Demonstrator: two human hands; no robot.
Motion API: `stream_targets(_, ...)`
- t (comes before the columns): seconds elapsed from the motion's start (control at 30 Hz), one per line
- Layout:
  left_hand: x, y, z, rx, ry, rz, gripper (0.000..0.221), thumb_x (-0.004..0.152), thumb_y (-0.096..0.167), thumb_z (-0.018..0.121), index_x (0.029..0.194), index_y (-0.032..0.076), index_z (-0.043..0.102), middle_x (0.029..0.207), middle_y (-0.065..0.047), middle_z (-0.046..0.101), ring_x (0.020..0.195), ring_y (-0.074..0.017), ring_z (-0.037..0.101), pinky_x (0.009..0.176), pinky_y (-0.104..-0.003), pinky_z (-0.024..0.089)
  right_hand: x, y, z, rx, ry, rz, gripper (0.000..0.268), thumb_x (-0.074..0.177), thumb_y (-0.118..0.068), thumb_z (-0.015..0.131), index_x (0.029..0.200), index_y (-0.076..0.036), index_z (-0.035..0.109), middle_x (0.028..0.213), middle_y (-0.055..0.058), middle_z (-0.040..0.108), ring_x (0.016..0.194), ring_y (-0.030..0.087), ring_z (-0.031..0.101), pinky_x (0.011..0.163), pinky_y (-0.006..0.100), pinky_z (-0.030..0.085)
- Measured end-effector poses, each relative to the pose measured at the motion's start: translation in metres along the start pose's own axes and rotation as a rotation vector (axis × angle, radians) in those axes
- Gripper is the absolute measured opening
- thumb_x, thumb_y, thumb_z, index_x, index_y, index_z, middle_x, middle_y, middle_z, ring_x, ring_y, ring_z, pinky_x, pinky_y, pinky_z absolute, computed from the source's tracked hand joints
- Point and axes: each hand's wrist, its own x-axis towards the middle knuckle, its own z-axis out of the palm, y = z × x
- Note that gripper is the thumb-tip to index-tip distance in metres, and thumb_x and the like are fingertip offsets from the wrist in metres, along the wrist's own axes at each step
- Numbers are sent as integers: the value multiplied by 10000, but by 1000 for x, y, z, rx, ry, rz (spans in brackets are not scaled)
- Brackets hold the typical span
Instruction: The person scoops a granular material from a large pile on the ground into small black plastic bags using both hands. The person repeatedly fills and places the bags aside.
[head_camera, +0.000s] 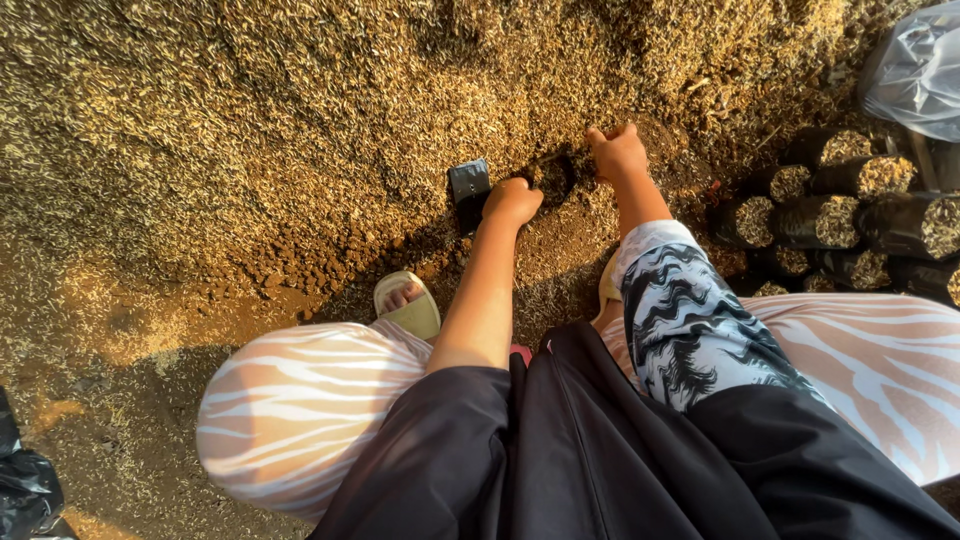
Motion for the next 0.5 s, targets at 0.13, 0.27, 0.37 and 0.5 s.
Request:
stream_targets(0.13, -3, 0, -3, 20, -41, -23, 392, 970, 331, 549, 1226, 59, 667, 1097, -111, 719, 921, -227, 713, 793, -418, 585, 8, -21, 11, -32, 8, -42, 680, 968, -523, 629, 1380, -32, 402, 1242, 225, 641, 818, 243, 694, 765, 389, 626)
stream_targets(0.27, -8, 5, -5, 54, 34, 0, 432, 938, 398, 586, 1245, 104, 661, 1175, -95, 675, 1010, -247, 656, 839, -437, 549, 18, -44, 37, -84, -41, -242, 757, 873, -550, 749, 1352, -44, 453, 1276, 204, 636, 990, 307, 698, 883, 412, 572)
stream_targets(0.37, -7, 10, -13, 155, -130, -120, 373, 984, 328, 518, 1233, 128, 713, 1164, -121, 725, 989, -271, 722, 859, -430, 586, 35, -52, 61, -201, 4, -423, 820, 848, -503, 842, 1376, -18, 446, 1330, 256, 576, 1165, 372, 611, 982, 448, 517)
stream_targets(0.5, -12, 9, -16, 166, -119, -84, 396, 986, 360, 541, 1269, 138, 704, 1216, -123, 728, 1046, -289, 722, 908, -430, 576, 68, -44, 84, -250, 42, -575, 769, 840, -299, 845, 1460, -27, 481, 1408, 222, 585, 1267, 361, 604, 1097, 427, 487)
